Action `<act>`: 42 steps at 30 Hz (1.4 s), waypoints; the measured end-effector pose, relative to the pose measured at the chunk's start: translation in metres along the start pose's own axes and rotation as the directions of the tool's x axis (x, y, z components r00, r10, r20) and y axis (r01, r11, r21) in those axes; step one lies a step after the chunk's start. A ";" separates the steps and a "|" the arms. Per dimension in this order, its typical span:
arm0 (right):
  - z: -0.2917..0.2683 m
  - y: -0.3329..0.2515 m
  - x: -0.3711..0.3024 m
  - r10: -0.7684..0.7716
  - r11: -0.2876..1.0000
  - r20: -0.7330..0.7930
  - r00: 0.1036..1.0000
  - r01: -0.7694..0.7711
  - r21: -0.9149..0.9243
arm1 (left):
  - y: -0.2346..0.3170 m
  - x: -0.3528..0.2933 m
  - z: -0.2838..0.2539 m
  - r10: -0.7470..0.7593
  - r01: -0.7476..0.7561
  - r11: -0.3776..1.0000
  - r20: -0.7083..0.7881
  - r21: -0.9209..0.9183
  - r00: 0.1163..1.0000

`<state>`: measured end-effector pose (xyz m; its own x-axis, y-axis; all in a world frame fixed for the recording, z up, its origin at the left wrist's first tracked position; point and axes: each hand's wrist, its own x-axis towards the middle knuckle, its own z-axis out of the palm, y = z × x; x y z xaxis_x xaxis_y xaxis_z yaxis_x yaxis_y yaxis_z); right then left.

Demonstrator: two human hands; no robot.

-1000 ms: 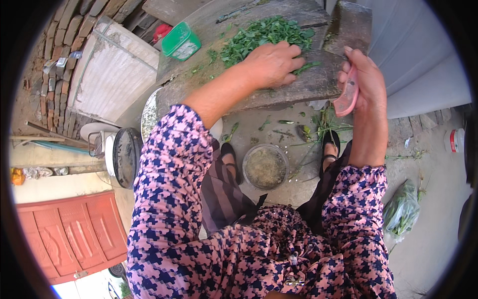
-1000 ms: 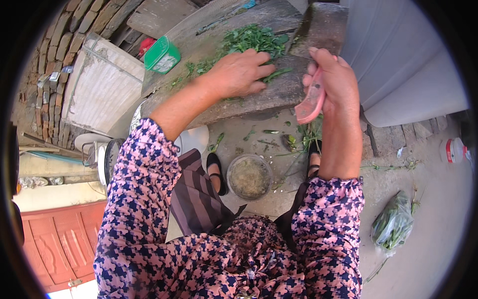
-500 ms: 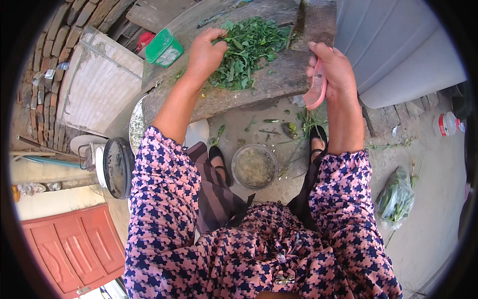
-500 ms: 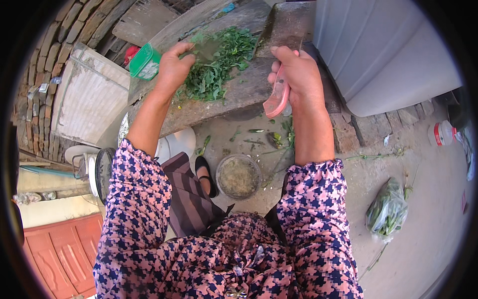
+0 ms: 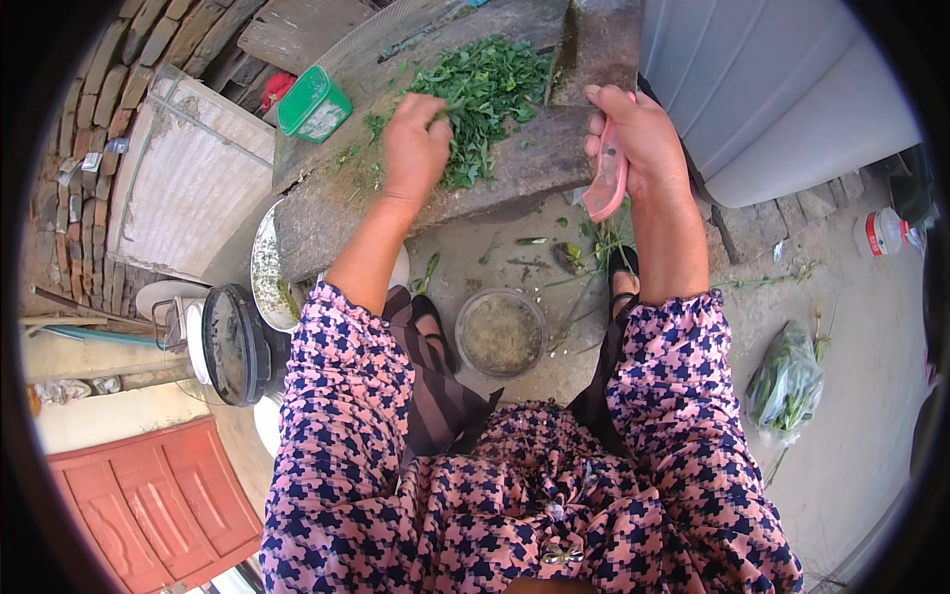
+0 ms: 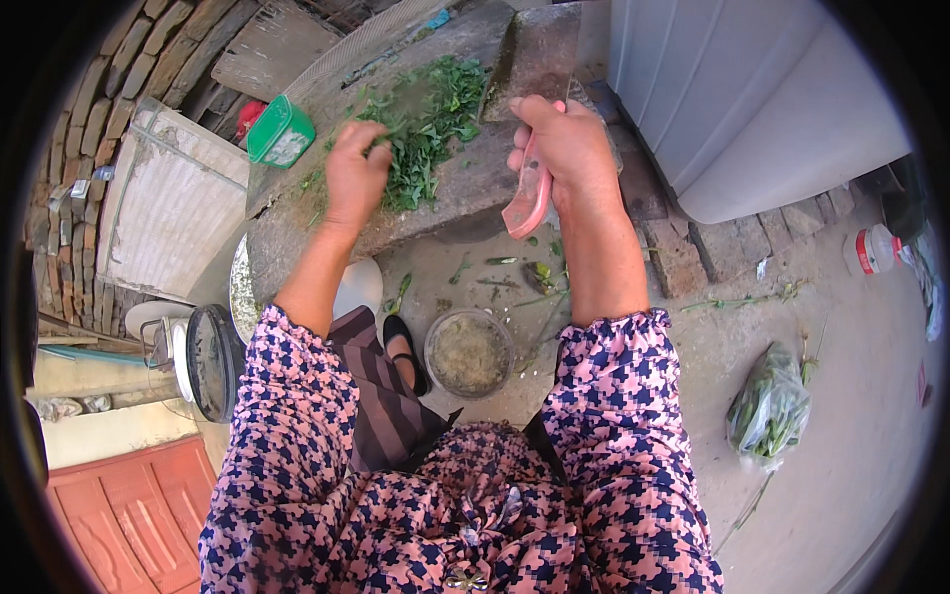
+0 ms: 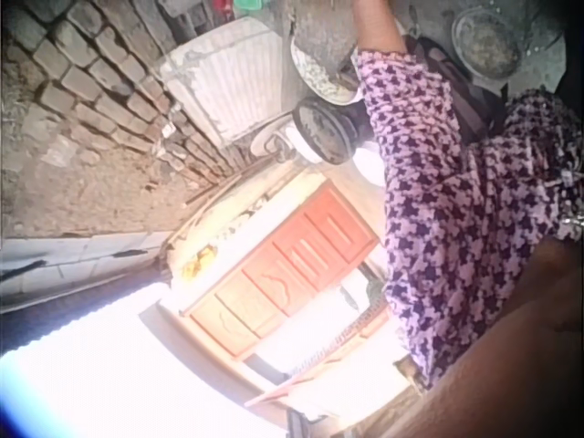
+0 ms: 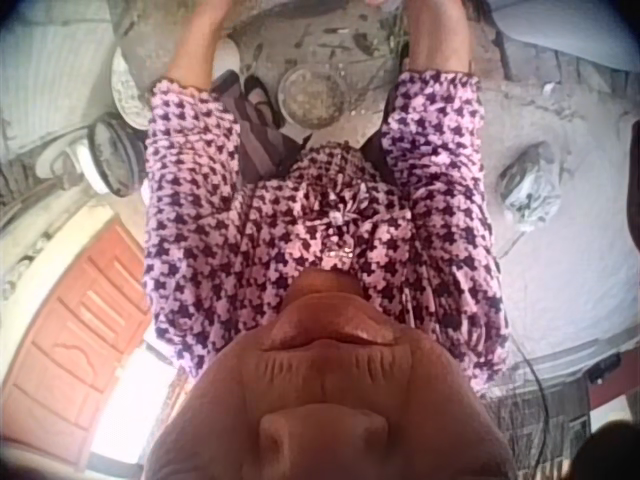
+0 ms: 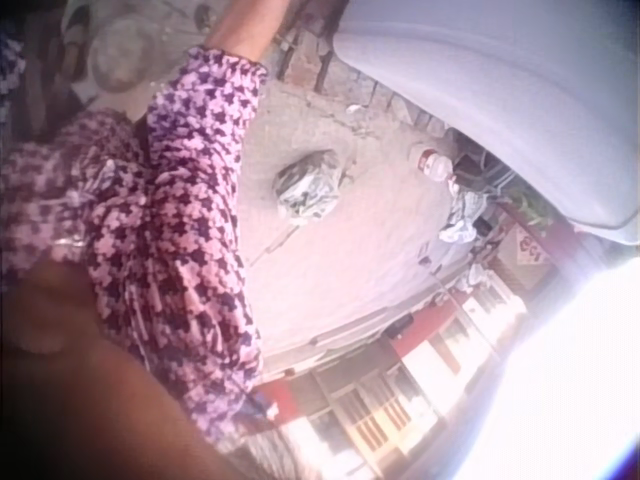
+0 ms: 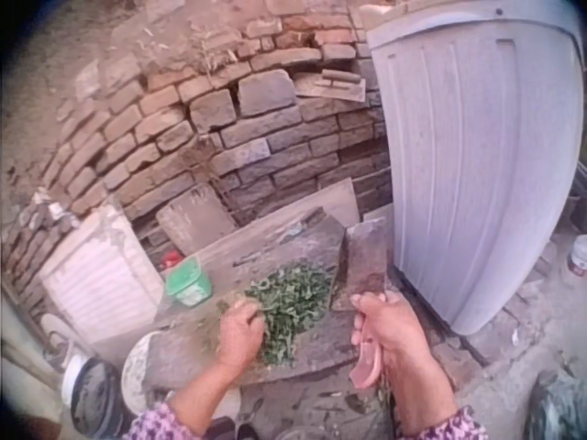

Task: The person sits on the ground and uses a large knife to chop green leafy vegetables on a wooden board. They gather the chopped pieces and place them into a metal bowl.

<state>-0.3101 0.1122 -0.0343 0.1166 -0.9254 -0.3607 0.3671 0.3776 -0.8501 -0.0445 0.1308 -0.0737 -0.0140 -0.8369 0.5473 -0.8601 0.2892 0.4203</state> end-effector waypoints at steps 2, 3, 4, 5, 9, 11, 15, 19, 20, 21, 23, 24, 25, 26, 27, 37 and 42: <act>-0.001 0.001 0.001 -0.007 1.000 -0.004 1.000 0.007 -0.005 | -0.005 0.015 -0.007 -0.219 0.211 0.964 -0.034 -0.163 0.975; -0.001 0.000 0.000 -0.012 1.000 0.000 1.000 0.012 -0.007 | -0.010 0.022 -0.011 -0.327 0.308 0.920 -0.040 -0.244 0.944; -0.001 0.000 0.001 -0.017 1.000 0.004 1.000 0.017 -0.009 | -0.013 0.029 -0.014 -0.363 0.339 0.891 -0.028 -0.302 0.931; -0.002 0.000 0.001 -0.009 1.000 0.006 1.000 0.009 -0.010 | -0.014 0.032 -0.013 -0.366 0.349 0.894 -0.012 -0.280 0.930; 0.000 0.000 0.000 -0.004 1.000 0.006 1.000 0.004 -0.007 | -0.014 0.043 -0.005 -0.258 0.264 0.952 0.059 -0.156 0.964; 0.003 0.000 -0.002 -0.002 1.000 0.004 1.000 0.002 -0.013 | -0.017 0.043 0.001 -0.109 0.108 0.994 0.066 0.017 0.992; 0.002 0.000 -0.002 0.007 1.000 0.010 1.000 -0.006 -0.019 | -0.010 0.037 0.010 -0.114 0.089 0.991 0.268 0.104 0.957; 0.004 0.001 -0.001 0.005 1.000 0.020 1.000 -0.005 -0.015 | -0.007 0.034 0.002 -0.127 0.125 0.991 0.029 0.048 0.992; 0.002 0.002 -0.001 0.008 1.000 0.019 1.000 -0.008 -0.027 | -0.012 0.033 -0.003 -0.092 0.093 0.996 -0.045 0.007 0.995; 0.002 0.000 -0.001 0.010 0.999 0.022 1.000 -0.009 -0.034 | -0.013 0.034 -0.009 -0.177 0.173 0.983 -0.049 -0.067 0.983; 0.002 0.000 0.000 0.006 0.999 0.025 1.000 -0.005 -0.041 | -0.011 0.033 -0.020 -0.343 0.327 0.920 -0.039 -0.214 0.939; 0.001 0.002 0.001 0.000 0.999 0.025 1.000 0.001 -0.039 | -0.002 0.029 -0.030 -0.359 0.348 0.914 -0.015 -0.209 0.933; 0.000 0.003 0.001 -0.005 0.999 0.025 1.000 0.006 -0.037 | -0.004 0.023 -0.034 -0.318 0.313 0.931 0.008 -0.190 0.948; 0.001 0.004 0.000 -0.008 0.999 0.024 1.000 0.008 -0.035 | -0.010 0.018 -0.040 -0.275 0.277 0.945 0.032 -0.172 0.961; 0.002 0.003 -0.001 -0.010 0.999 0.023 1.000 0.011 -0.035 | -0.011 0.013 -0.044 -0.234 0.240 0.958 0.056 -0.156 0.971; 0.006 0.006 -0.001 -0.008 0.999 0.046 0.999 0.010 -0.042 | 0.000 -0.033 -0.037 -0.057 -0.005 0.993 0.518 0.119 0.853; 0.010 0.004 -0.003 -0.004 0.999 0.021 1.000 0.004 -0.043 | -0.006 -0.028 -0.036 -0.020 0.007 0.999 0.279 0.048 0.960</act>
<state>-0.2998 0.1156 -0.0329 0.1347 -0.9272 -0.3495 0.3276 0.3746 -0.8674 -0.0203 0.1690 -0.0652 -0.1387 -0.9387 0.3155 -0.8835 0.2612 0.3889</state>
